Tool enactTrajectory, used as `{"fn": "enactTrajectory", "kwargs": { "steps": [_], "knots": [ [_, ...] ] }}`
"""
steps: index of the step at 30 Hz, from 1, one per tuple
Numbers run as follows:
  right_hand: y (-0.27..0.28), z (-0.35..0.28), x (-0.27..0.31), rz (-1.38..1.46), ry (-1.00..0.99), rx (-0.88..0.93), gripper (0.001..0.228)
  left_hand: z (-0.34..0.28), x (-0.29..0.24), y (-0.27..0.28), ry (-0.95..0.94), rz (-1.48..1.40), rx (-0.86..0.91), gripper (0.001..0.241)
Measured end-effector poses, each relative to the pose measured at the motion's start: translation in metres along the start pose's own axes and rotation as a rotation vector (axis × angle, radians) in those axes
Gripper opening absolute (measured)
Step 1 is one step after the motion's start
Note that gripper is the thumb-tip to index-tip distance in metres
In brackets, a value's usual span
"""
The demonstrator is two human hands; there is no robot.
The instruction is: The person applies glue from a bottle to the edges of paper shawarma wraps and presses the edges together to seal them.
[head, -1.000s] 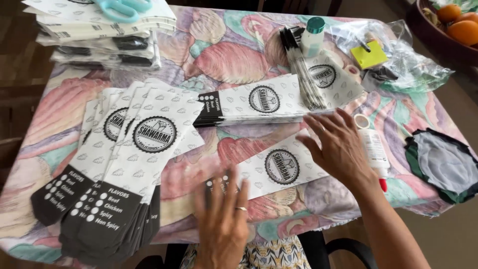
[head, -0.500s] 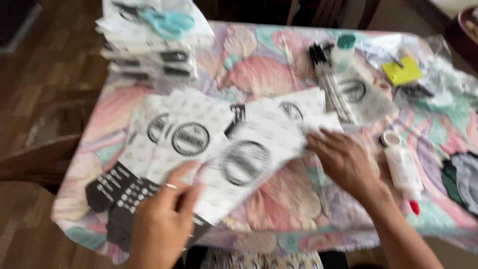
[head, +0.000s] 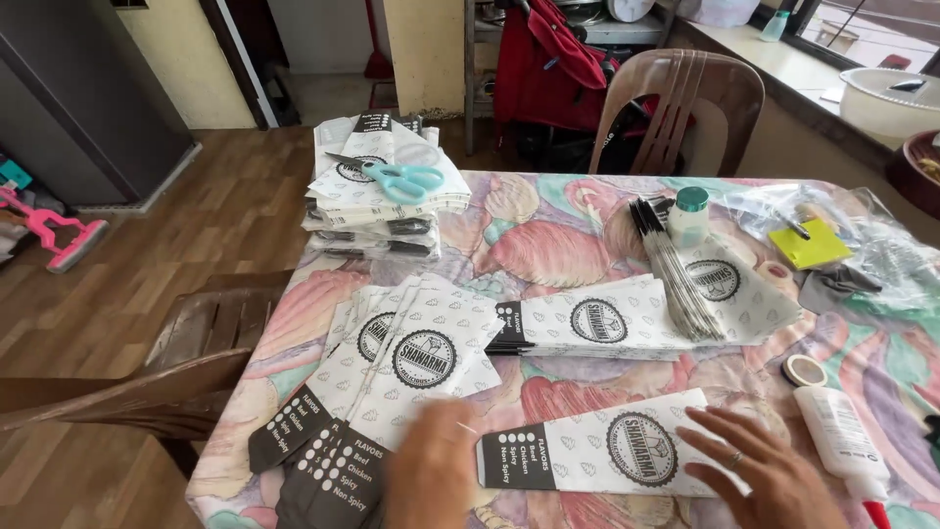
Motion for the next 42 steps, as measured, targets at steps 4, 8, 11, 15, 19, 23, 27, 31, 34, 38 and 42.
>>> {"fn": "enactTrajectory", "kwargs": {
  "steps": [4,8,11,15,19,23,27,31,34,38,42],
  "knots": [
    [0.037,-0.024,-0.038,-0.089,-0.102,-0.170,0.050,-0.040,-0.066,-0.068,-0.297,-0.306,0.389,0.041],
    [0.010,-0.153,-0.181,-0.480,-0.928,0.373,0.096,-0.038,-0.075,-0.069,-0.345,-0.325,0.371,0.041],
    [0.033,-0.153,-0.170,-0.127,-1.164,0.408,0.082,-0.024,-0.077,-0.054,-0.348,-0.364,0.354,0.022],
    [0.067,-0.119,-0.099,0.476,-1.544,-0.175,0.034,-0.013,-0.079,-0.044,-0.272,-0.372,0.537,0.034],
    [0.049,-0.155,-0.111,0.974,-1.071,-0.695,0.038,-0.015,-0.073,-0.067,-0.264,-0.243,0.723,0.031],
    [0.077,-0.134,-0.072,0.926,-0.931,-0.928,0.046,0.000,-0.060,-0.066,-0.123,-0.267,0.794,0.020],
    [0.073,-0.110,-0.041,0.765,-0.778,-0.882,0.058,0.005,-0.055,-0.066,-0.085,-0.207,0.834,0.020],
    [0.037,-0.111,-0.032,0.809,-0.841,-0.799,0.057,0.000,-0.049,-0.078,-0.103,-0.127,0.809,0.029],
    [0.037,-0.109,-0.030,0.784,-0.815,-0.773,0.044,0.003,-0.050,-0.075,-0.116,-0.141,0.799,0.025],
    [0.048,-0.131,-0.046,0.828,-0.784,-0.841,0.050,0.008,-0.052,-0.070,-0.110,-0.140,0.795,0.023],
    [0.046,-0.154,-0.061,0.820,-0.776,-0.939,0.051,0.011,-0.053,-0.070,-0.082,-0.105,0.859,0.023]
  ]
}}
Point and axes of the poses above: each hand's wrist, its own z-axis towards the middle knuckle, its own y-axis out of the back of the hand, x = y × z, the point moved 8 cm from there along z, towards the middle knuckle, and after that the axes turned 12 degrees about y, right-handed, at the moved point
